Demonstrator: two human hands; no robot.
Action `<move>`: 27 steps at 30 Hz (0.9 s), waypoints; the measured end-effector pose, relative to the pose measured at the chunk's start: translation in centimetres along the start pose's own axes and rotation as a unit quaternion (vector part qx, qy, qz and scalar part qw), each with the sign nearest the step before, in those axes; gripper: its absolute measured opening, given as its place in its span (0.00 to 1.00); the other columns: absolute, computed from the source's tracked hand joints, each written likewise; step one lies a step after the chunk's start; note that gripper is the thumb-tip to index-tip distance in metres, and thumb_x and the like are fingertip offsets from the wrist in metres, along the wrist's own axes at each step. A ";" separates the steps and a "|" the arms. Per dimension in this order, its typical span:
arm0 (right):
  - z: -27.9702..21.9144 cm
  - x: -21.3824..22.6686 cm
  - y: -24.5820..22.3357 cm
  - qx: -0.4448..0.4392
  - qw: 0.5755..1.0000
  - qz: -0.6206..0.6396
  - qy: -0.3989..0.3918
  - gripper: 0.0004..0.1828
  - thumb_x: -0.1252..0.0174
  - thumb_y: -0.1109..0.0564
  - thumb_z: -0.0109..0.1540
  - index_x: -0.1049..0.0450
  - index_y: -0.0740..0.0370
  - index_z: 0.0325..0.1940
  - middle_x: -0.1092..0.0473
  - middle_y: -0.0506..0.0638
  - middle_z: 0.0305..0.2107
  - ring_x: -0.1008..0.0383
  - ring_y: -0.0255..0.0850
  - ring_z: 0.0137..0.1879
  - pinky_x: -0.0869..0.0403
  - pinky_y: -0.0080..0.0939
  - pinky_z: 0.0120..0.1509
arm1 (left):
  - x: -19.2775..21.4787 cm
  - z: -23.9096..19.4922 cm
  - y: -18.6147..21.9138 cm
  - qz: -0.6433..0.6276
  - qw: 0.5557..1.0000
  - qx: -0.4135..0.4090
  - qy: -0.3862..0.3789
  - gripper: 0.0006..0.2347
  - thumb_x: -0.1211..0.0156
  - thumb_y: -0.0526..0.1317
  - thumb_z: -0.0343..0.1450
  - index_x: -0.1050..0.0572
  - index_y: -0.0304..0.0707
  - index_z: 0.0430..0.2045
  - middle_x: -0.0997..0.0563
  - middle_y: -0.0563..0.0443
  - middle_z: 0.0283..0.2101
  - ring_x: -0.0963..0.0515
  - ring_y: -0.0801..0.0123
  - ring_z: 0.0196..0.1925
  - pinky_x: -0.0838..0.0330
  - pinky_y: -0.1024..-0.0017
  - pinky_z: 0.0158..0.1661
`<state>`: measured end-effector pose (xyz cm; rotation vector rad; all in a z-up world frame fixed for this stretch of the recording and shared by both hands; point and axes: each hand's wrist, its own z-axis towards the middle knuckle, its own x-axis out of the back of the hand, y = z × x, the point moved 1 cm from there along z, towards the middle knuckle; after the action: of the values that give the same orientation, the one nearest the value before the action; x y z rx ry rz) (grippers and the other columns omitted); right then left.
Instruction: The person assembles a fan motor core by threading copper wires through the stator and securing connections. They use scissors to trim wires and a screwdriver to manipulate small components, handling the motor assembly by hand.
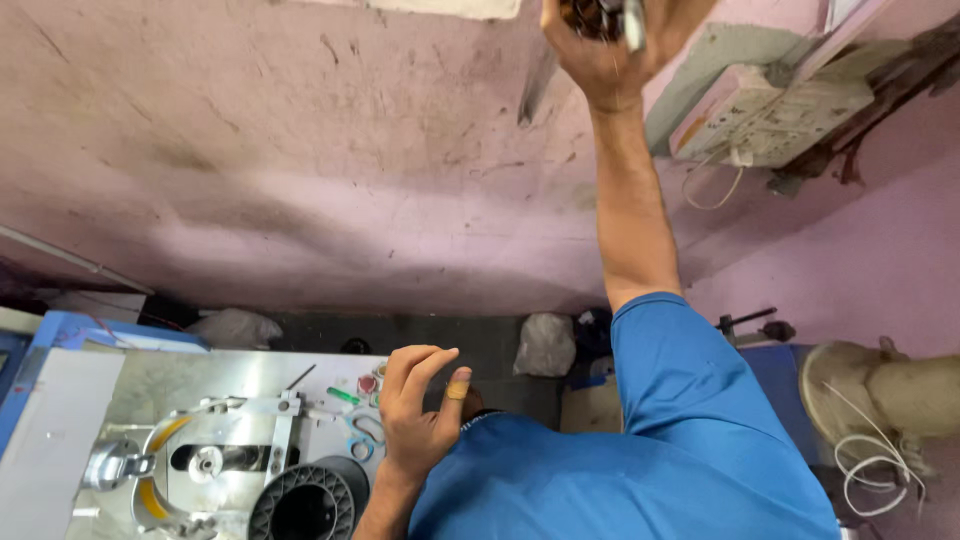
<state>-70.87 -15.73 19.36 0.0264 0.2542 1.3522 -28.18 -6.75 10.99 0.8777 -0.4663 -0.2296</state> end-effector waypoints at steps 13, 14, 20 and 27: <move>-0.3 0.7 2.2 -0.055 0.996 0.044 0.052 0.53 0.24 0.28 0.50 0.39 0.47 0.72 0.48 0.55 0.68 0.44 0.53 0.75 0.34 0.64 0.78 | -4.2 9.8 -2.1 -0.051 0.998 -0.031 -0.011 0.10 0.33 0.31 0.70 0.23 0.32 0.43 0.19 0.43 0.44 0.18 0.59 0.46 0.24 0.69 0.49; 0.4 1.7 1.2 -0.072 0.994 0.064 0.057 0.54 0.24 0.28 0.50 0.39 0.47 0.72 0.46 0.54 0.68 0.43 0.53 0.75 0.34 0.65 0.78 | -4.2 11.1 -1.6 -0.060 0.997 -0.049 -0.015 0.10 0.33 0.31 0.70 0.23 0.32 0.44 0.19 0.42 0.46 0.18 0.58 0.48 0.24 0.68 0.51; 6.4 9.3 -10.8 -0.363 0.850 0.381 -0.008 0.41 0.34 0.42 0.59 0.42 0.48 0.73 0.38 0.49 0.65 0.37 0.44 0.72 0.34 0.50 0.77 | -3.7 17.8 3.0 -0.072 0.975 -0.207 -0.024 0.15 0.32 0.38 0.73 0.24 0.39 0.53 0.22 0.46 0.57 0.22 0.56 0.59 0.27 0.65 0.61; 7.2 14.8 -17.7 -0.588 0.523 0.605 -0.121 0.40 0.32 0.47 0.62 0.43 0.49 0.74 0.38 0.49 0.65 0.37 0.43 0.71 0.34 0.48 0.77 | -3.3 17.3 7.1 -0.063 0.960 -0.271 0.018 0.15 0.24 0.45 0.71 0.20 0.44 0.48 0.23 0.52 0.51 0.23 0.59 0.57 0.25 0.70 0.55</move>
<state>-49.56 -4.41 20.95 -0.9191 -1.2386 2.6276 -39.35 -12.91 25.02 0.3732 -0.2891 -0.4340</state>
